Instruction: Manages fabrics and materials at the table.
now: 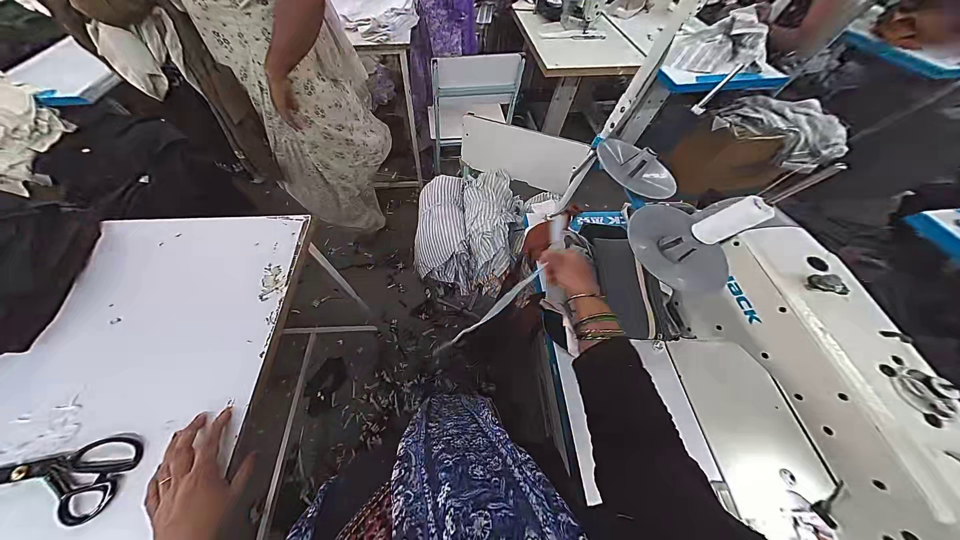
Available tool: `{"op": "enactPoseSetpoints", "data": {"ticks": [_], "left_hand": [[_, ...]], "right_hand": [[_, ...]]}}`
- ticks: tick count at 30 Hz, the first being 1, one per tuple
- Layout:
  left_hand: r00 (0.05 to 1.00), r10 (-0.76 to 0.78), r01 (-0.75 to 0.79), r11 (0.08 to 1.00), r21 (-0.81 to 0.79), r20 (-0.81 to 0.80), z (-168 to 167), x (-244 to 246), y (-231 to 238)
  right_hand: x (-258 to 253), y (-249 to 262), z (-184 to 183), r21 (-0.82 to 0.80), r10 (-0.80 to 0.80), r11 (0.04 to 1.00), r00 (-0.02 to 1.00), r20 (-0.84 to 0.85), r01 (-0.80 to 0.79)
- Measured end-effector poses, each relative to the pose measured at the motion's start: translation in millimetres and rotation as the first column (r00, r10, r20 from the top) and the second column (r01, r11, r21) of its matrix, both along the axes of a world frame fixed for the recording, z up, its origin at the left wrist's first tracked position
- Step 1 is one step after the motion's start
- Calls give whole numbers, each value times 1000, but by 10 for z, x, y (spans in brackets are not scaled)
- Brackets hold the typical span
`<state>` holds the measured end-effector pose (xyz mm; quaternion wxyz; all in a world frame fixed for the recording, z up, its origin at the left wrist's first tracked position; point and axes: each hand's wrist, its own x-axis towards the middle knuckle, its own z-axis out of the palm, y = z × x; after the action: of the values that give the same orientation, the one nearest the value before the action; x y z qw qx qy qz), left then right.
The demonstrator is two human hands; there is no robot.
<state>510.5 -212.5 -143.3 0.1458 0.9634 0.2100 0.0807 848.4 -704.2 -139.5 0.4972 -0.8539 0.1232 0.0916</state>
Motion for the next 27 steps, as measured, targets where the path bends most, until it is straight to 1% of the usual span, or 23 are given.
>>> {"op": "enactPoseSetpoints", "data": {"ticks": [1,2,3,4,5,6,7,8,9,10,11,12,13,14,16,18,20,22,24,26,27], "left_hand": [[1000,2,-3,1000,3,7,-14,5,0],[1000,-1,0,1000,10,18,-35,-2,7],[1000,-3,2,1000,23,31,-63,-11,14],[999,-7,5,999,32,50,-85,-11,18],[998,-8,5,999,38,61,-94,-4,19],[998,-5,2,999,43,65,-94,4,19],[998,0,-3,999,47,65,-91,8,19],[998,5,-8,999,47,65,-91,7,17],[998,10,-14,999,51,68,-103,6,18],[998,16,-20,998,52,65,-113,1,19],[998,21,-24,998,50,57,-116,-8,19],[998,21,-23,998,50,52,-109,-13,16],[999,19,-22,999,48,51,-96,-8,11],[998,19,-22,999,47,52,-87,2,6],[998,24,-26,998,49,52,-80,-4,11],[999,29,-30,999,39,39,-67,-17,11],[999,27,-28,999,33,25,-66,-18,11],[999,27,-27,999,37,18,-56,-17,7],[999,29,-30,999,43,17,-40,-15,0],[999,28,-29,999,43,21,-42,-22,3],[999,28,-29,999,41,20,-44,-26,11]], "right_hand": [[52,-159,19,83,-234,971,966,110,225],[83,-271,65,214,-424,897,890,171,386],[110,-332,116,338,-554,810,814,174,479],[142,-333,144,432,-621,745,765,172,508],[197,-313,83,456,-620,742,762,187,492],[243,-236,-33,412,-548,803,805,227,431],[299,-127,-223,339,-435,877,863,258,341],[330,19,-421,236,-288,943,928,235,233],[343,195,-580,153,-127,983,983,135,106],[347,378,-716,112,17,994,1000,-20,-15],[346,554,-869,125,90,990,983,-159,-71],[337,710,-1010,169,100,984,961,-259,-57],[337,829,-1147,220,66,975,949,-308,4],[358,904,-1258,239,24,970,950,-310,54],[415,935,-1397,204,-16,977,972,-232,65],[449,851,-1484,163,-70,982,982,-176,99],[472,704,-1592,143,-194,964,962,-192,223],[447,624,-1665,85,-333,930,917,-220,358],[385,655,-1689,19,-416,900,870,-266,436],[300,707,-1726,16,-398,907,868,-297,421],[264,730,-1781,9,-357,928,895,-268,373]]}}
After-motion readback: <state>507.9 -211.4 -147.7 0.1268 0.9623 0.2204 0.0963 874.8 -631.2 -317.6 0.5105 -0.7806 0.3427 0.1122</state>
